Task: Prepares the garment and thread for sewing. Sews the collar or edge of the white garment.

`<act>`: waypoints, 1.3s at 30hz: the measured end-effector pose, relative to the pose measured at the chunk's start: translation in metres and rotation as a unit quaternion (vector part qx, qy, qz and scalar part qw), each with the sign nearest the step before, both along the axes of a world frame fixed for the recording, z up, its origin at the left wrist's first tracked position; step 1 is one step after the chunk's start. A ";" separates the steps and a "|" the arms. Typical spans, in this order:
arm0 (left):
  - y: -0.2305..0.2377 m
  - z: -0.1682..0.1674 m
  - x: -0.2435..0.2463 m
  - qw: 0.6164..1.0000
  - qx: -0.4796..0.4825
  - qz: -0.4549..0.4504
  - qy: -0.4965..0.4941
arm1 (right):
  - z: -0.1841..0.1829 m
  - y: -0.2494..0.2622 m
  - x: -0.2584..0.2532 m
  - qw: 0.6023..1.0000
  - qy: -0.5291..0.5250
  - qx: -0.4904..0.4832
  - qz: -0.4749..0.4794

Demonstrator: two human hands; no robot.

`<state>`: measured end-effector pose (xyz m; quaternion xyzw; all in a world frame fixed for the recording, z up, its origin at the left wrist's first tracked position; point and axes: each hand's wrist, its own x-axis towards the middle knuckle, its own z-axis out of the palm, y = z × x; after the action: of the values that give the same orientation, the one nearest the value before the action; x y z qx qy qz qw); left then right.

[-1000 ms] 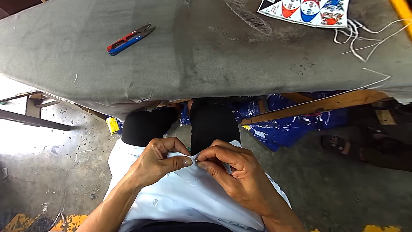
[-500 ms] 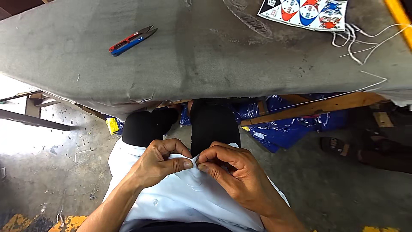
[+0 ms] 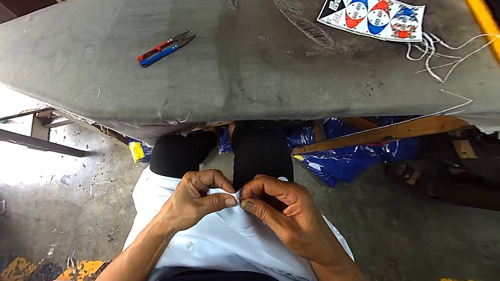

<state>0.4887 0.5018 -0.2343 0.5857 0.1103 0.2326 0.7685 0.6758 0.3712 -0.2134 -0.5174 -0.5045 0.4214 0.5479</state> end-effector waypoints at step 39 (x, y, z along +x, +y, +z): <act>-0.009 0.007 0.004 0.986 0.065 0.073 0.136 | 0.035 -0.008 -0.045 0.970 -0.148 0.108 0.160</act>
<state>0.4923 0.4926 -0.2269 0.6511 0.2407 0.2128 0.6877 0.6310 0.3629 -0.1788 -0.4243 -0.6990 0.3655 0.4447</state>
